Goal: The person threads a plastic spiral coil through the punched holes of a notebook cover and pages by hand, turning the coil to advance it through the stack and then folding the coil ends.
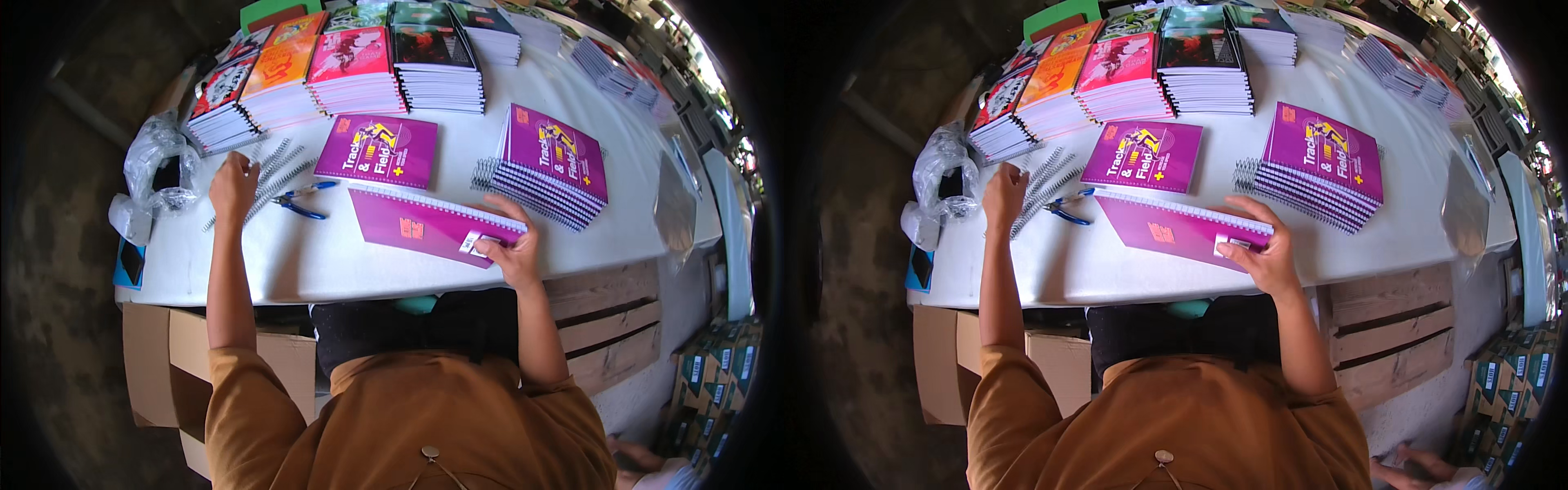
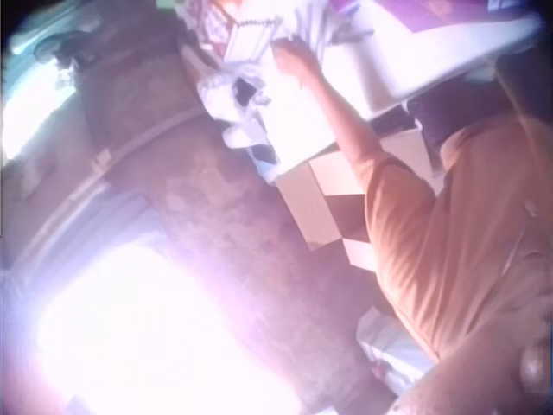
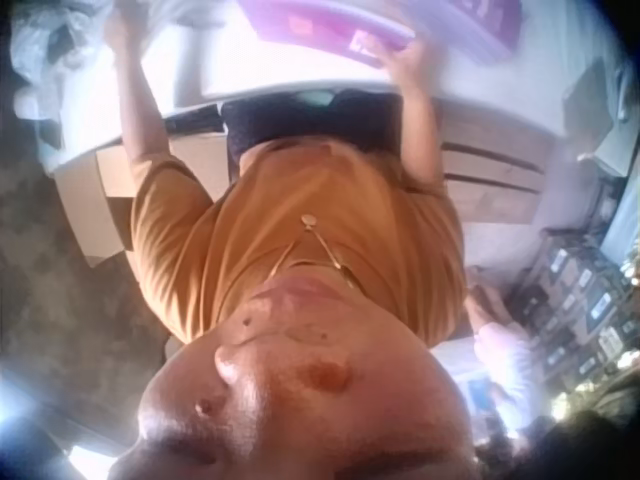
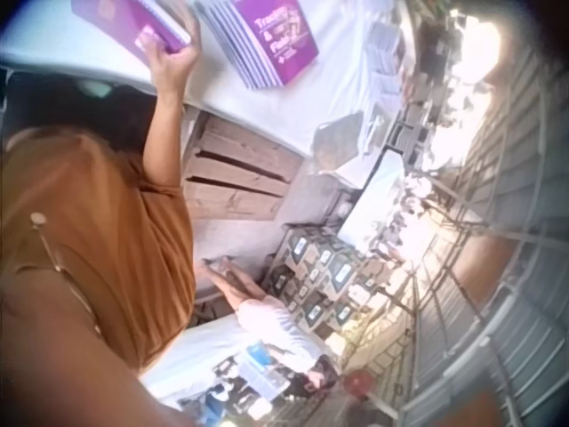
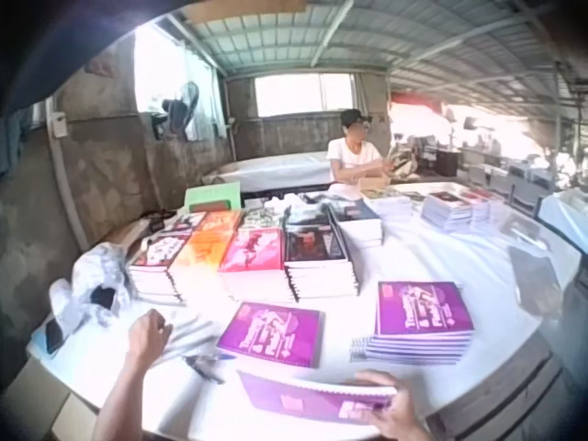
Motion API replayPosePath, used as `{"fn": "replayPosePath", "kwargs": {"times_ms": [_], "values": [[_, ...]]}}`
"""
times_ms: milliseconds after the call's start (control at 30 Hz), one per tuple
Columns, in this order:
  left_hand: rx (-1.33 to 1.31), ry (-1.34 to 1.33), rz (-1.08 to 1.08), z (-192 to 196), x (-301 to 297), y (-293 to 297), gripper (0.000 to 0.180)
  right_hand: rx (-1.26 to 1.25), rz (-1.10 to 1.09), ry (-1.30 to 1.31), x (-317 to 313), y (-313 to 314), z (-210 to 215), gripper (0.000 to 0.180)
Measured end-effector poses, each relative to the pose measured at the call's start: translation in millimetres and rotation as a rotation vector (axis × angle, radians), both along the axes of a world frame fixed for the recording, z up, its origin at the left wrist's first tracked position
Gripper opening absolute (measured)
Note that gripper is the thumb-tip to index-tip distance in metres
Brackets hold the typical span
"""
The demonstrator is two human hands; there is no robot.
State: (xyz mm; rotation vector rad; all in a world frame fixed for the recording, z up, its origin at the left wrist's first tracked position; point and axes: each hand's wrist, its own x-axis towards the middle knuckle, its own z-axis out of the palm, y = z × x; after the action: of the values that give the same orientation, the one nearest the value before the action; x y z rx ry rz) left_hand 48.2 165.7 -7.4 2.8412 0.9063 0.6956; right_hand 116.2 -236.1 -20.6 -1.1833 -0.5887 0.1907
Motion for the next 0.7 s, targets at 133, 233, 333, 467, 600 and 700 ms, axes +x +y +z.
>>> {"fn": "replayPosePath", "kwargs": {"times_ms": [133,233,333,467,600,700], "values": [[-0.194,-0.221,-0.406,17.1,-5.1,-47.7,0.019,-0.215,0.040,-0.093,8.0,-8.3,-23.8,0.032],[-0.801,-0.117,-0.545,33.7,-18.8,-106.9,0.026,-0.193,0.027,-0.100,8.3,-9.7,-26.5,0.027],[-0.895,-0.080,-0.678,24.2,-25.5,-116.7,0.034,-0.198,-0.036,-0.209,7.8,-7.4,-26.4,0.025],[-0.797,-0.086,-0.712,19.6,-27.6,-115.7,0.037,-0.177,-0.056,-0.230,6.8,-8.3,-26.9,0.024],[-0.804,-0.057,-0.690,24.8,-31.2,-120.4,0.041,-0.223,-0.023,-0.282,3.2,-10.9,-22.3,0.023],[-0.939,0.030,-0.642,32.0,-33.4,-122.1,0.045,-0.222,0.009,-0.348,2.3,-11.7,-19.6,0.024]]}}
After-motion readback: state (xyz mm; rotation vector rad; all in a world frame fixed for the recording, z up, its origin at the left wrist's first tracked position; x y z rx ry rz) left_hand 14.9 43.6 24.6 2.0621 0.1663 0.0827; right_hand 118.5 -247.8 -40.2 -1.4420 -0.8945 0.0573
